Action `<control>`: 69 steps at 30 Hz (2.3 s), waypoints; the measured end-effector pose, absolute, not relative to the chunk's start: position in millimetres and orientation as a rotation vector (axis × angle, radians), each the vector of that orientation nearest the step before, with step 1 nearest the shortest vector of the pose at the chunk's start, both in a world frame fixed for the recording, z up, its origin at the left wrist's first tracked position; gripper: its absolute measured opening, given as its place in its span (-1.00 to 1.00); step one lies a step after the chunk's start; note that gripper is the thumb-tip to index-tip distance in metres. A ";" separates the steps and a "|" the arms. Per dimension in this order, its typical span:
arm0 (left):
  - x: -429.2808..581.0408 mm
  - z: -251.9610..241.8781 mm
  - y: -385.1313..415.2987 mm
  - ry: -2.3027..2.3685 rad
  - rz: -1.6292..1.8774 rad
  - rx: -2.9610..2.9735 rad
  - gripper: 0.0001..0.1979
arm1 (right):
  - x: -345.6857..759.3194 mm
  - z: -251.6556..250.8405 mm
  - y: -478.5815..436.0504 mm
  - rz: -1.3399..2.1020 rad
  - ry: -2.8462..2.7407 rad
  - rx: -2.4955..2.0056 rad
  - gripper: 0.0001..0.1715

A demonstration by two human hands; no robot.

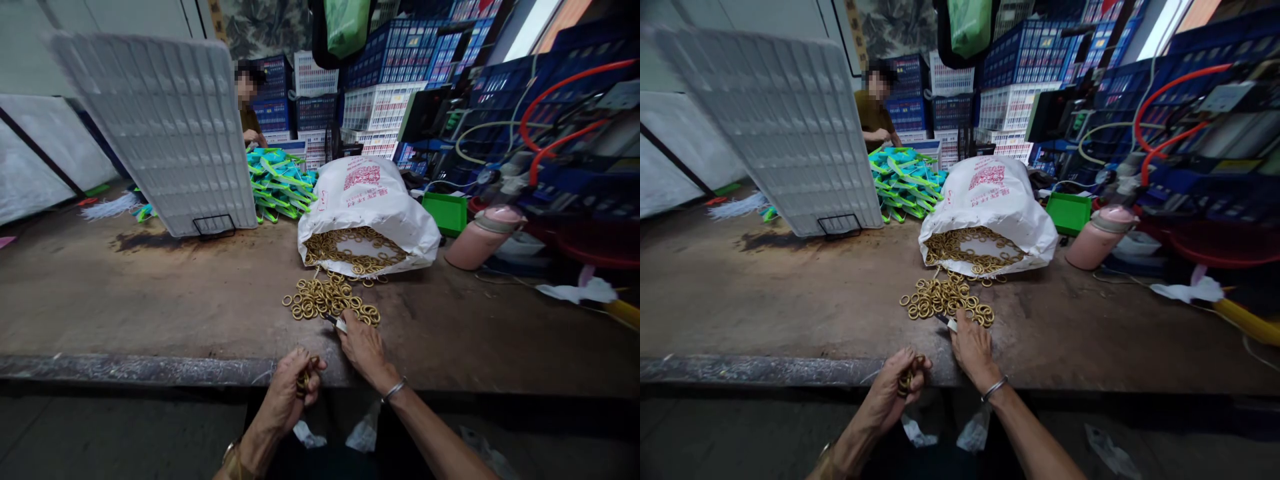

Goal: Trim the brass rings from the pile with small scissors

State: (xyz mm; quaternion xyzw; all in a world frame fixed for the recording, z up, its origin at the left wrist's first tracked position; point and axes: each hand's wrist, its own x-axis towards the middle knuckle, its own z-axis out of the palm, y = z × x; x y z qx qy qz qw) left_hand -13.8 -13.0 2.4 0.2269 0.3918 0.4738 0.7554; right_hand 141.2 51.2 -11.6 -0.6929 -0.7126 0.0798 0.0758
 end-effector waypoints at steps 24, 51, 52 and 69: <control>-5.2 -0.4 -10.9 1.191 1.043 0.813 -0.64 | 119.1 -6.5 20.4 1.164 -1.674 -1.356 -0.79; -6.8 3.7 -14.6 1.124 1.075 0.980 -0.68 | 133.9 -23.5 14.7 0.690 -2.280 -1.436 -0.74; -7.3 7.3 -17.3 1.111 1.063 1.006 -0.68 | 135.4 -23.6 16.4 0.645 -2.302 -1.461 -0.77; -6.5 -91.3 -45.0 1.182 0.522 0.542 -0.73 | 91.6 -22.4 58.8 0.461 -2.260 -1.455 -0.59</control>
